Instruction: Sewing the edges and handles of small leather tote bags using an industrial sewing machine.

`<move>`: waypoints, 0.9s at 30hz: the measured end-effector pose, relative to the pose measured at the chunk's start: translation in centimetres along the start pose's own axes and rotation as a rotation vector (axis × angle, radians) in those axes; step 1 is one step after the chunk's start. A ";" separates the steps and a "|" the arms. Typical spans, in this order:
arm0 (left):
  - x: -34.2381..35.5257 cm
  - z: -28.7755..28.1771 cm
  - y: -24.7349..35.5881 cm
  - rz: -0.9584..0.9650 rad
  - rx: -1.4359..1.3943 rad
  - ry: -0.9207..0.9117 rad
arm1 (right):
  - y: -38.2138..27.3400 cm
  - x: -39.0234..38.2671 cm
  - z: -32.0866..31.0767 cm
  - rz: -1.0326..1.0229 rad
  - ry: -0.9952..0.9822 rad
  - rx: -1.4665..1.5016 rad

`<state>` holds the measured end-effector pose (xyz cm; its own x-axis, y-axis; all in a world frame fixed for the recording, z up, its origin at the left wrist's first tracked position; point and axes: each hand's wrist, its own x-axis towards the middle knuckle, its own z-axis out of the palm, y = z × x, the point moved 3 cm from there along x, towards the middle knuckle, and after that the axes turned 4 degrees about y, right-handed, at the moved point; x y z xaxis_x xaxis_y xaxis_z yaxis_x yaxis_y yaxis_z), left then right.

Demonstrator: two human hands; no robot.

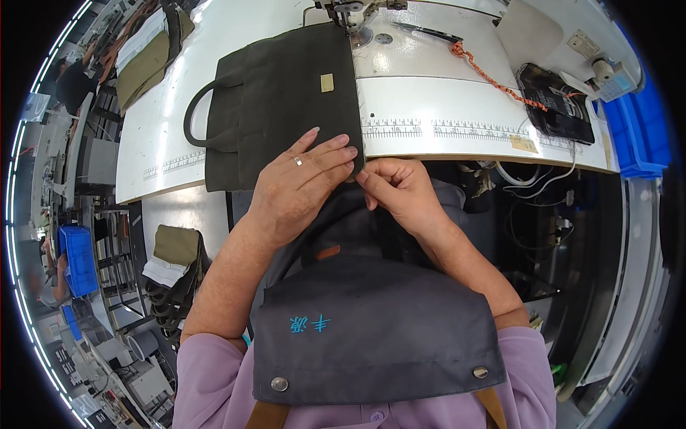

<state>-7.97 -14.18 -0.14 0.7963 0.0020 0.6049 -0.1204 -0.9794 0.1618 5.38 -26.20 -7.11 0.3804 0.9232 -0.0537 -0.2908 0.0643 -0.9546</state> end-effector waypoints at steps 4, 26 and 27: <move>0.1 0.2 0.1 -0.035 -0.062 -0.025 | 0.1 -0.1 0.0 0.007 -0.003 0.029; 2.2 -1.4 -3.1 -0.241 -0.259 -0.217 | -7.9 0.8 0.1 -1.037 -0.085 -1.300; 2.4 -1.5 -3.4 -0.243 -0.264 -0.208 | -8.0 0.9 0.0 -0.997 -0.111 -1.287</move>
<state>-6.50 -10.56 1.94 0.9199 0.1596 0.3581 -0.0403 -0.8700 0.4914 8.04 -25.90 0.50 -0.1195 0.7371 0.6652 0.9226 0.3300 -0.1999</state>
